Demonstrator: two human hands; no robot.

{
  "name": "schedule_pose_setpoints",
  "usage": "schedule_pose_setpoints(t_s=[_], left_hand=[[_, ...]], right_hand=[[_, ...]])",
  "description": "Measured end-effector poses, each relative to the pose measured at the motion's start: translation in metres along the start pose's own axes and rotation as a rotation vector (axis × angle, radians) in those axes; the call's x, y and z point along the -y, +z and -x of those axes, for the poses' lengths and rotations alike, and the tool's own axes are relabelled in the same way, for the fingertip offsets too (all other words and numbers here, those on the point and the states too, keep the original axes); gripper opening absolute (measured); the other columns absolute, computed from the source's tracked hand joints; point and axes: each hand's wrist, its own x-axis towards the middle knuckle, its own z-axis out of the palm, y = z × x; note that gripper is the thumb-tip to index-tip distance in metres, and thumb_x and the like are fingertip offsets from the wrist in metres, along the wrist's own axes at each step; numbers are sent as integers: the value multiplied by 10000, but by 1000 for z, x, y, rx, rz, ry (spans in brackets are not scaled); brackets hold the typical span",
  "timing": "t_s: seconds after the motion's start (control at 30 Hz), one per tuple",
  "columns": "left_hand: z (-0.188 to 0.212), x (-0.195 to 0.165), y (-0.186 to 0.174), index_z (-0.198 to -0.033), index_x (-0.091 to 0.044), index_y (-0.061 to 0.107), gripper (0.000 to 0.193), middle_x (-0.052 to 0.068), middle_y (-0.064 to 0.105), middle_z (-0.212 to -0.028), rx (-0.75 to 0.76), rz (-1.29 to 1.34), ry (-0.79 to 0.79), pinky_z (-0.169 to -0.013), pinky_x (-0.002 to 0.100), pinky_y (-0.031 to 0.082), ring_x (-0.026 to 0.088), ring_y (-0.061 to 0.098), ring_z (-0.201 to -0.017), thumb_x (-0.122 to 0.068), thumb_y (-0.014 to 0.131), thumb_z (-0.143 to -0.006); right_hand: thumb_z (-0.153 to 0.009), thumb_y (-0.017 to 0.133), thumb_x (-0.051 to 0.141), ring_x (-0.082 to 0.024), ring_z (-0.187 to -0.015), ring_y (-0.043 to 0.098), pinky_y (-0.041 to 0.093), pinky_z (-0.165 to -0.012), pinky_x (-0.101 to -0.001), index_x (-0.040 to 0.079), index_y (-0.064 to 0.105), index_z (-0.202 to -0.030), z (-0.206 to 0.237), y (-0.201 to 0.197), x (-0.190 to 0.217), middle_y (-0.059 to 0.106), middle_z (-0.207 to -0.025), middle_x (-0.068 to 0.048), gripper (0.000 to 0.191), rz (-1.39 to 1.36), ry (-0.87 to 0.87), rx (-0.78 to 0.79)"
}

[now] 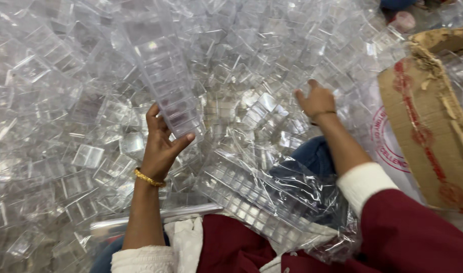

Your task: The person sits on the floor and repeatedly picks up small clear plastic containers from a large pile, separates them, and places them into a plastic bag. The person continues this process throughout the clip.

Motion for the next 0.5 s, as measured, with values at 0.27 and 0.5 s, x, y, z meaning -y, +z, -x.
schedule_pose_setpoints(t_s=[0.27, 0.5], left_hand=[[-5, 2, -18, -1582, -203, 162, 1033, 203, 525, -1477, -105, 91, -31, -1045, 500, 522, 354, 559, -1375, -207, 836, -799], [-4, 7, -9, -1557, -202, 144, 1040, 185, 519, -1464, -75, 231, -32, -1050, 507, 509, 354, 542, -1364, -211, 833, -777]], right_hand=[[-841, 791, 398, -413, -1040, 664, 540, -880, -552, 167, 371, -1445, 30, -24, 94, 626, -1282, -224, 771, 9, 79, 46], [-765, 803, 285, -227, -1125, 696, 622, -948, -367, 133, 475, -1466, 144, -15, 177, 672, -1306, -97, 788, -905, -251, 731]])
